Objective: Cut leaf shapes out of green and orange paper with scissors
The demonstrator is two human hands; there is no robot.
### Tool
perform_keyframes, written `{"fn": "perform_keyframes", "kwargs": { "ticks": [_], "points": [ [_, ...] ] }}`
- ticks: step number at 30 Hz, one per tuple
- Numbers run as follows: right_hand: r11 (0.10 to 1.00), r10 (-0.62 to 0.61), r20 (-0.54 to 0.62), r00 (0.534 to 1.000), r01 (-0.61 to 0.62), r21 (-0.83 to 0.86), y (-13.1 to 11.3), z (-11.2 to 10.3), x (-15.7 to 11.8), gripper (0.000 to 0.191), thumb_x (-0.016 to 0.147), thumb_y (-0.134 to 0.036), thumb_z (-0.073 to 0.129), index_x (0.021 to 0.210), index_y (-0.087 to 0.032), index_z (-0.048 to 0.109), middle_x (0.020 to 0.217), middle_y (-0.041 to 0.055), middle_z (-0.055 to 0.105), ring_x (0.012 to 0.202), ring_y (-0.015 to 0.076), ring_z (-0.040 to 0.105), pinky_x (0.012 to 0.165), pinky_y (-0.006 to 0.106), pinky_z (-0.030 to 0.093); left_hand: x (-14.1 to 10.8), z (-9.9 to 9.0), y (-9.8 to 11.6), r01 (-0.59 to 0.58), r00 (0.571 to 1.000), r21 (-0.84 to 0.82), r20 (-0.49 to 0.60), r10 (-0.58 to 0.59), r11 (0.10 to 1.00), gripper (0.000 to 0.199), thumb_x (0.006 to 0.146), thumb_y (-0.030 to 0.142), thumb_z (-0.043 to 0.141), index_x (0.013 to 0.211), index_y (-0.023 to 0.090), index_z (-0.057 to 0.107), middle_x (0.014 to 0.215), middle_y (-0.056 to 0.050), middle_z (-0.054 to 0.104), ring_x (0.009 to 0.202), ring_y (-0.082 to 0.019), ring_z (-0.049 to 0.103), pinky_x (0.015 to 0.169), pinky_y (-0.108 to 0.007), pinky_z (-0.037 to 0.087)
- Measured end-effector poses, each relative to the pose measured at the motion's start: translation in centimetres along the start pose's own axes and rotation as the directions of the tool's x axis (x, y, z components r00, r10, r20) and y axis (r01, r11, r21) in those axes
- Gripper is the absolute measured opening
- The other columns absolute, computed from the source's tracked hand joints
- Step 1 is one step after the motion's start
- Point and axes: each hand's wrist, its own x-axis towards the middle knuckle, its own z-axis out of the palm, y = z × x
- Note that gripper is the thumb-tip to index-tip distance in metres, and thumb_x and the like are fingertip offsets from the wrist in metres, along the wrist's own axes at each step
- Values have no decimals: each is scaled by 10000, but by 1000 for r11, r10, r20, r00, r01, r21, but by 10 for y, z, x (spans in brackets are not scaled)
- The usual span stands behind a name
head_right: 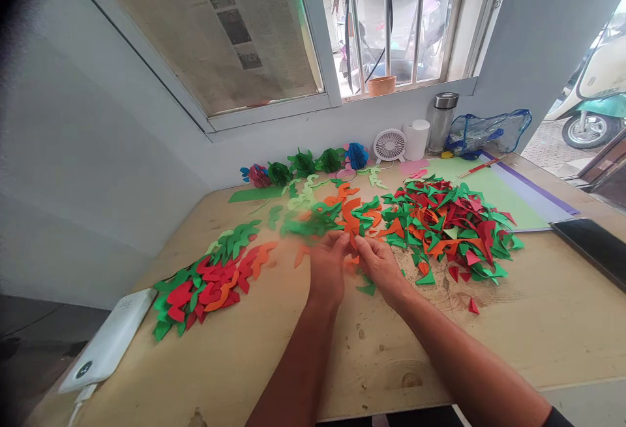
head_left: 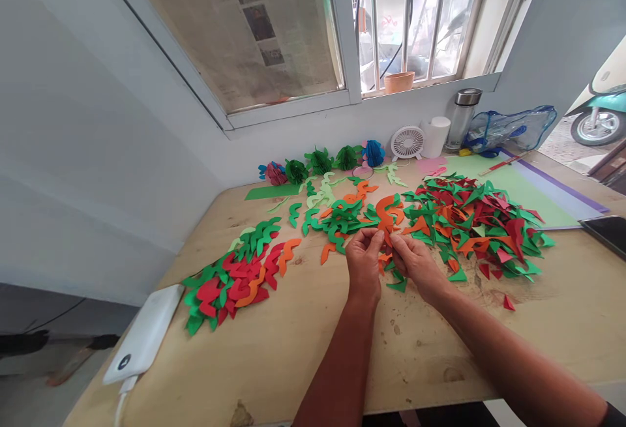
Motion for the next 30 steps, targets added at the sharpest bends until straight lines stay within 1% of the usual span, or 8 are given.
{"fn": "perform_keyframes", "kwargs": {
  "ticks": [8, 16, 21, 30],
  "points": [
    [1000, -10, 7, 1000, 10, 4, -5, 1, 1, 532, 750, -693, 554, 569, -211, 424, 442, -79, 289, 407, 72, 205, 386, 243, 145, 1, 0, 0, 6, 1000, -47, -15, -7, 999, 189, 671, 301, 719, 663, 156, 599, 626, 15, 586, 558, -89, 529, 594, -241, 467],
    [1000, -17, -16, 1000, 18, 19, -2, 1, 0, 535, 758, -686, 563, 563, -208, 425, 456, -78, 270, 417, 72, 192, 382, 241, 123, -1, 1, 3, 11, 1000, -28, -2, -11, 1000, 196, 681, 312, 722, 671, 155, 605, 633, 14, 596, 547, -91, 539, 616, -257, 476],
    [1000, -14, -17, 1000, 14, 25, -4, 1, 0, 530, 744, -690, 572, 563, -215, 420, 461, -75, 264, 419, 79, 184, 385, 250, 117, -2, 2, 0, 22, 1000, -73, -8, -22, 997, 212, 668, 322, 736, 673, 157, 604, 647, 15, 591, 579, -93, 544, 630, -252, 473],
    [999, -33, -34, 999, 33, 7, 3, 0, 2, 519, 791, -655, 554, 559, -202, 451, 472, -67, 280, 433, 81, 195, 400, 246, 123, -2, 2, -4, 17, 1000, -117, -9, -19, 993, 225, 659, 326, 747, 679, 155, 602, 639, 21, 569, 582, -83, 513, 629, -241, 455]
  ]
}}
